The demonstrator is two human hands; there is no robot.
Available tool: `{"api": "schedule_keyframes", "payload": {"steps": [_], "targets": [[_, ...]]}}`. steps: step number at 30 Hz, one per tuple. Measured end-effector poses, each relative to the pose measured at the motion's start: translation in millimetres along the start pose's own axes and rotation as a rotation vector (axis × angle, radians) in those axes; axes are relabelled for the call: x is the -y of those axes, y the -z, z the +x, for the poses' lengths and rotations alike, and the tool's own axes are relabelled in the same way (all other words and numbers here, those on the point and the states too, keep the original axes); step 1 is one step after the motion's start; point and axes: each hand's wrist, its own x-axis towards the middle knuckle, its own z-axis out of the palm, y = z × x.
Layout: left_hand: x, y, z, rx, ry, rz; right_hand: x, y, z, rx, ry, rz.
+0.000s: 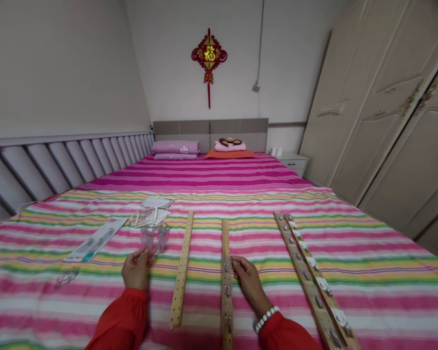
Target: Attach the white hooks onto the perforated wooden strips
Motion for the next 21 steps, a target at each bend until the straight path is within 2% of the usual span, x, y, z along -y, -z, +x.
{"api": "schedule_keyframes", "payload": {"steps": [4,11,15,18,21], "targets": [[-1,0.4,-2,-0.052,0.102,-0.05,4,0,-1,-0.002,-0.006,0.004],[-4,2.6,-10,0.081,0.17,-0.046,7,0,-2,0.001,-0.022,0.024],[-7,3.4,-18,0.211,0.013,0.083,6,0,-2,-0.012,-0.025,0.022],[-13,1.9,-31,0.36,-0.154,0.189,6,0,-2,-0.017,-0.034,0.035],[-19,-1.6,-49,0.501,-0.262,0.24,7,1,-1,-0.021,-0.051,0.064]]}}
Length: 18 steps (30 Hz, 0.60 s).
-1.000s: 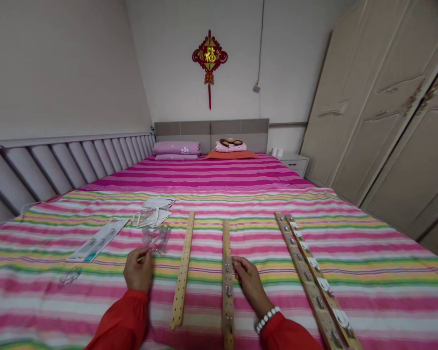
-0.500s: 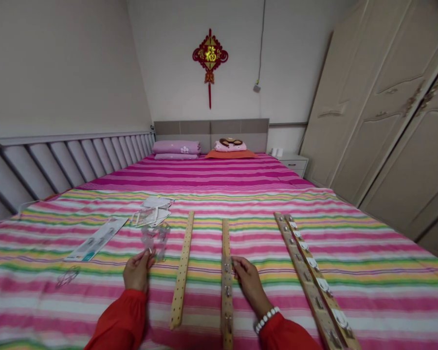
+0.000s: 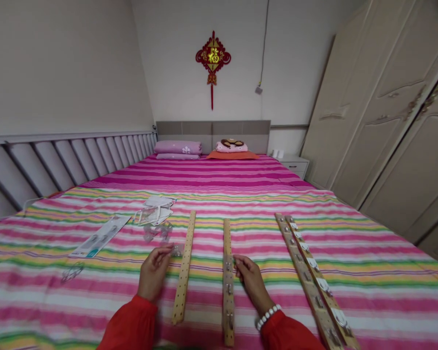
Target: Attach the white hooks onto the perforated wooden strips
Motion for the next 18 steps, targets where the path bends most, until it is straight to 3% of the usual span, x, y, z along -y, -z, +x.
{"api": "schedule_keyframes", "payload": {"steps": [3,10,14,18], "targets": [[-11,-12.4,-14,0.113,-0.043,0.038,3,1,0,-0.005,-0.014,0.036],[-30,-44.7,-41,0.221,-0.171,0.178,13,-5,-8,-0.014,0.002,0.094],[-34,-62.3,-49,0.264,-0.193,0.252,29,-18,-26,0.034,0.103,0.049],[-32,-78.8,-51,0.313,-0.173,0.284,49,-30,-41,0.03,0.302,-0.154]]}}
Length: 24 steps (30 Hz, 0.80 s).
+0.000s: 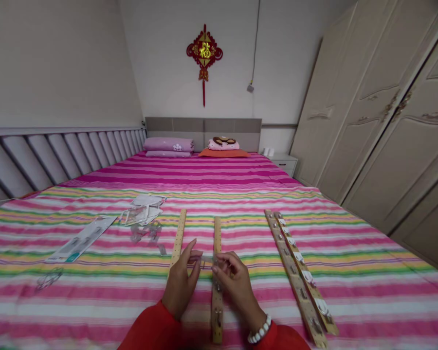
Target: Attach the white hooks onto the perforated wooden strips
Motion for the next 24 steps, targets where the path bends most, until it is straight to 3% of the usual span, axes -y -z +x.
{"api": "schedule_keyframes", "payload": {"steps": [3,7,11,16,22,24], "targets": [[1,-9.4,3,0.023,0.04,-0.048,9,0,0,0.029,0.075,-0.078],[1,-18.5,5,0.07,0.159,-0.193,6,5,2,0.027,0.06,-0.07],[0,-24.1,5,0.073,0.275,-0.36,0,8,3,0.027,-0.073,0.044],[4,-27.6,8,-0.002,0.332,-0.375,-7,9,8,-0.007,-0.233,0.248],[4,-38.9,19,0.175,0.479,-0.517,-10,6,17,-0.09,-0.356,0.355],[1,-42.9,26,0.172,0.506,-0.539,-8,6,23,-0.082,-0.367,0.348]]}}
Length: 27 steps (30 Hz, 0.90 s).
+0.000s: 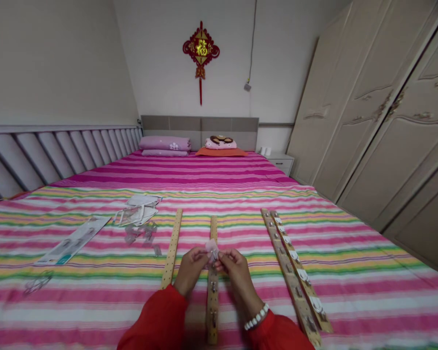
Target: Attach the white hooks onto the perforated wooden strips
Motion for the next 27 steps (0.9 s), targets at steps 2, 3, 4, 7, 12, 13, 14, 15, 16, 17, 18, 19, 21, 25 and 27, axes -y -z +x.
{"api": "schedule_keyframes", "payload": {"steps": [2,3,4,7,12,13,14,15,16,17,18,19,21,25,27], "targets": [[-5,-3.6,9,-0.022,-0.008,-0.009,4,0,8,0.01,0.003,-0.021],[-6,-4.6,14,-0.03,-0.013,-0.013,5,0,13,0.019,0.007,-0.038],[-7,-5.3,20,-0.034,-0.016,-0.015,6,1,19,0.026,0.016,-0.057],[-5,-5.4,38,-0.033,-0.017,-0.011,3,4,37,0.029,0.069,-0.12],[12,-4.8,56,-0.04,-0.044,0.036,-18,9,57,-0.011,0.101,-0.176],[16,-4.8,58,-0.046,-0.051,0.041,-22,10,58,-0.018,0.1,-0.182],[19,-4.8,59,-0.055,-0.055,0.048,-25,12,60,-0.023,0.098,-0.19],[23,-4.8,60,-0.065,-0.057,0.057,-28,13,61,-0.028,0.097,-0.198],[26,-4.7,62,-0.075,-0.057,0.068,-31,14,62,-0.032,0.093,-0.208],[29,-4.5,63,-0.085,-0.055,0.078,-32,15,63,-0.038,0.091,-0.218],[32,-4.2,64,-0.096,-0.052,0.087,-34,16,64,-0.043,0.088,-0.229],[34,-3.8,66,-0.105,-0.048,0.094,-36,16,65,-0.047,0.085,-0.24],[38,-3.0,69,-0.118,-0.039,0.105,-39,17,68,-0.056,0.082,-0.261],[45,-2.2,72,-0.123,-0.04,0.124,-44,19,72,-0.067,0.078,-0.296],[49,-2.2,74,-0.125,-0.043,0.138,-47,19,73,-0.071,0.081,-0.31]]}}
